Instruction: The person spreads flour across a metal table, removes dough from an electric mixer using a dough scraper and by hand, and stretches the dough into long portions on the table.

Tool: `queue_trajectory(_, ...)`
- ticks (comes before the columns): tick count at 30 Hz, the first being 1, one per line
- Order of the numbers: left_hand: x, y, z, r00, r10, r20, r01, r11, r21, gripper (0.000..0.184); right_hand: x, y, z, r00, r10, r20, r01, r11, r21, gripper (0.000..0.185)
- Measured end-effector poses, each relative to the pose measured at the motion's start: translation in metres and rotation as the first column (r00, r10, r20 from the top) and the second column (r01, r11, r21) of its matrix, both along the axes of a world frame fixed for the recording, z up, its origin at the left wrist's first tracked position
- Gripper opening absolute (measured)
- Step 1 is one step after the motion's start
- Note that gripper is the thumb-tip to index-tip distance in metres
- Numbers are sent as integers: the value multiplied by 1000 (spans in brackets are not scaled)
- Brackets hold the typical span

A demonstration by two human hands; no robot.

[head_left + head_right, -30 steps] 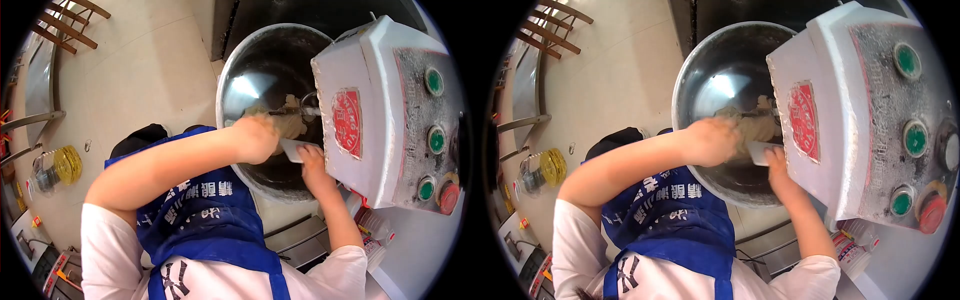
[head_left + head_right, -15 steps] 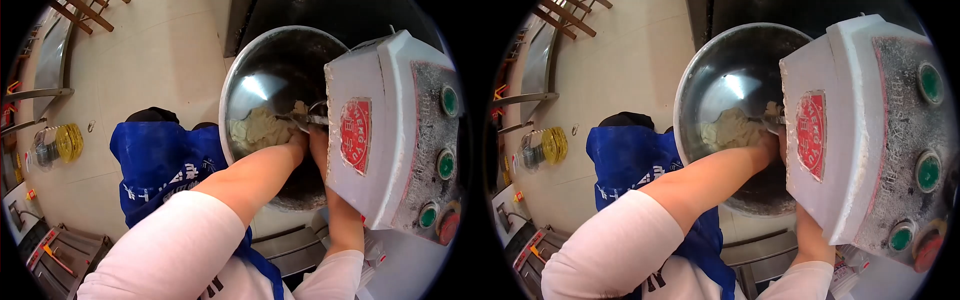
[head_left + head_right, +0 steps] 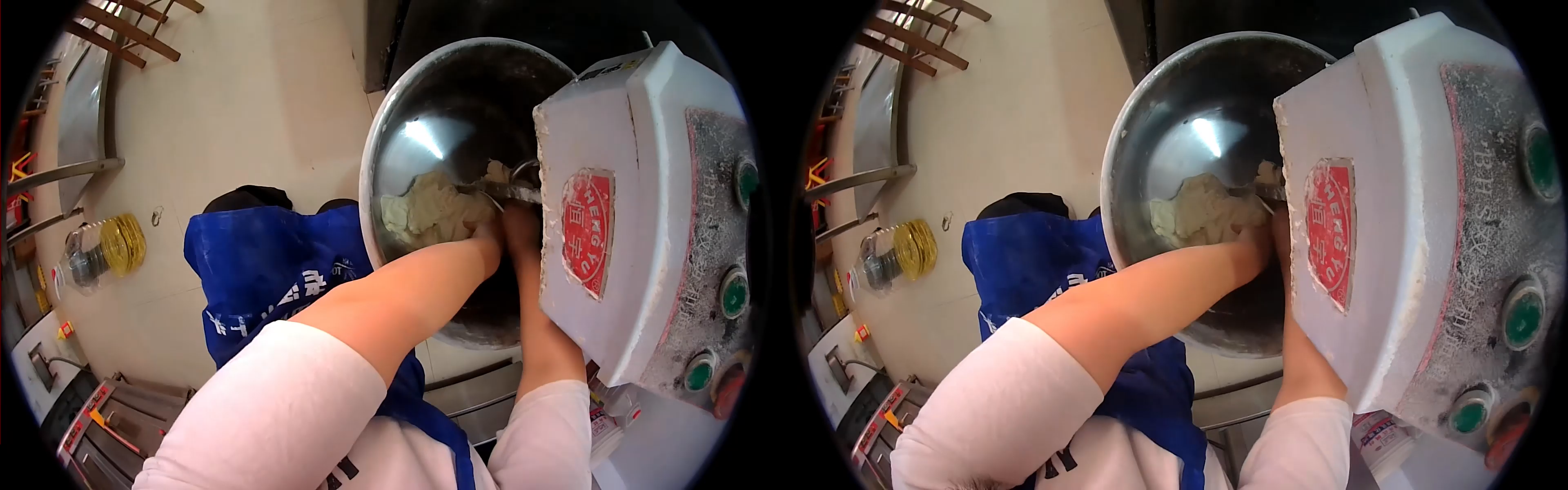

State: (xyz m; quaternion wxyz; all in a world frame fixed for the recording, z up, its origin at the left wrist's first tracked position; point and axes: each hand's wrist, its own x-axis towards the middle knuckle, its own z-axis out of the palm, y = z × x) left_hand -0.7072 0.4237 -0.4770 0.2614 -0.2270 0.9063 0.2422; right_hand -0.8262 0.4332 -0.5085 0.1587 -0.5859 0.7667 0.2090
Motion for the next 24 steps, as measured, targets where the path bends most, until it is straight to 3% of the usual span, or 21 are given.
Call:
queue_trajectory(4,7,2,13,993,-74,88,78,996,-42,48,-16,16,-33,1000,-17,-3,17,998,-54,26)
queue_trajectory(6,12,7,19,987,-117,113,125,990,-66,48,-13,18,-45,990,-57,-131,66,996,67,26)
queue_trajectory(8,6,33,-23,984,-148,99,157,984,-88,47,-1,22,-45,989,-119,-86,124,990,63,26)
queue_trajectory(9,-2,47,-53,980,-94,176,100,995,-24,47,6,20,-39,989,-145,-38,147,987,67,27)
queue_trajectory(10,-5,53,-65,965,-40,260,30,999,39,46,32,18,-15,979,-204,12,203,961,-190,27)
queue_trajectory(11,8,45,-36,965,-51,259,42,998,40,46,58,17,8,972,-218,85,233,870,-434,28)
queue_trajectory(12,31,30,19,935,-170,310,181,984,-5,47,63,21,6,961,-272,54,278,944,-178,28)
queue_trajectory(13,42,27,40,885,-278,373,317,947,-45,48,78,13,23,949,-314,20,311,946,88,27)
queue_trajectory(14,35,48,-4,891,-173,419,243,963,-119,54,88,7,46,944,-322,75,296,924,244,25)
queue_trajectory(17,70,21,34,912,-175,372,203,979,-37,53,114,7,92,896,-428,115,387,882,267,22)
queue_trajectory(19,87,-7,69,891,-213,400,226,974,16,53,106,23,119,938,-275,210,244,957,160,27)
queue_trajectory(20,93,-24,92,854,-356,379,326,935,144,50,100,21,135,982,-121,144,145,975,-169,28)
queue_trajectory(21,96,-28,103,806,-490,332,413,867,279,48,94,19,151,1000,-9,-6,5,885,-466,30)
queue_trajectory(23,87,-13,103,815,-524,245,469,847,252,45,74,7,154,995,-84,-55,17,679,-734,30)
queue_trajectory(24,77,-10,99,812,-561,160,534,825,182,43,66,-1,144,989,-149,-21,84,660,-746,30)
